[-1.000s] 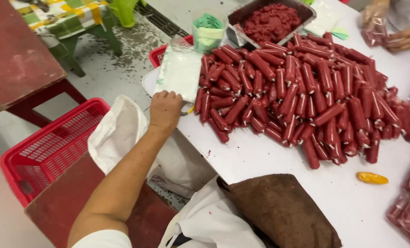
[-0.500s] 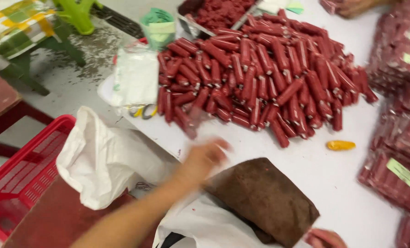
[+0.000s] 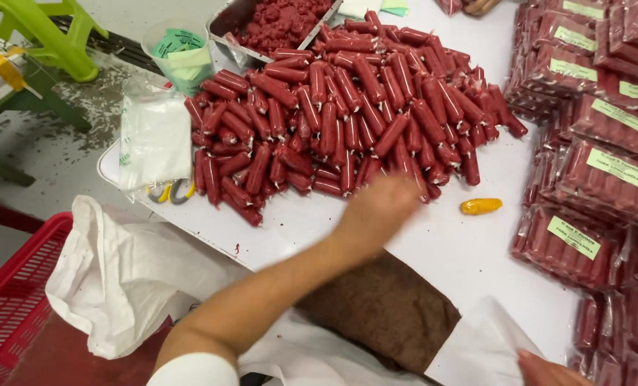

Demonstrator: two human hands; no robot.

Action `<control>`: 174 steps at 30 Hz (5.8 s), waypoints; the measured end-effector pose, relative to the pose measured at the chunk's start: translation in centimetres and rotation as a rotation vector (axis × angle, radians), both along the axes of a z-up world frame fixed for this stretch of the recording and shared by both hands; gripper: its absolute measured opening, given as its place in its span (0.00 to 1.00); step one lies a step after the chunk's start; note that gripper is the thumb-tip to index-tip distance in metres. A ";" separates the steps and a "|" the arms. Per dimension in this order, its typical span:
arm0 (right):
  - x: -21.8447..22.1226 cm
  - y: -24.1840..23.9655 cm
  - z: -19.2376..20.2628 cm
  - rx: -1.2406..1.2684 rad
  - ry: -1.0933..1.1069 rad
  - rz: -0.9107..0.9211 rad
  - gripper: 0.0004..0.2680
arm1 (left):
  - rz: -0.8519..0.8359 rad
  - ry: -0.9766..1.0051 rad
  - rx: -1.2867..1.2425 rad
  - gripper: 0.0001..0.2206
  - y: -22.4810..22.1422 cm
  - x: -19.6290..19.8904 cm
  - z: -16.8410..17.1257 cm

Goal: The person counts and places processed red sausages into small plastic bags, adds a green label, and seals the bags.

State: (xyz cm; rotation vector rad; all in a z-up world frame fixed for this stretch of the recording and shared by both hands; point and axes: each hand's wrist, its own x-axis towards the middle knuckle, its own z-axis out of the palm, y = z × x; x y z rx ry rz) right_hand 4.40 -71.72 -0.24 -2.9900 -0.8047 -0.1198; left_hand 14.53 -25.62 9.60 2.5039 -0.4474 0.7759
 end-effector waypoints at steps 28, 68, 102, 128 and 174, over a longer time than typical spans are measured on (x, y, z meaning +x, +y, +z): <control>-3.9 17.0 3.0 0.471 0.222 0.039 0.23 | 0.028 0.500 -0.131 0.06 -0.8 6.4 5.1; -2.9 16.0 -2.6 0.507 -0.039 -0.056 0.17 | 0.168 -0.066 0.087 0.14 3.5 2.1 -6.2; -4.4 20.0 3.3 0.716 -0.155 -0.053 0.08 | 0.090 -0.002 0.058 0.10 4.1 -0.3 -3.8; -4.8 19.7 3.7 0.726 -0.103 -0.054 0.08 | 0.117 0.376 -0.312 0.27 3.6 1.2 -4.2; -0.4 22.7 6.1 0.528 0.302 0.019 0.34 | -0.335 0.493 -0.912 0.25 -3.3 -13.0 -6.3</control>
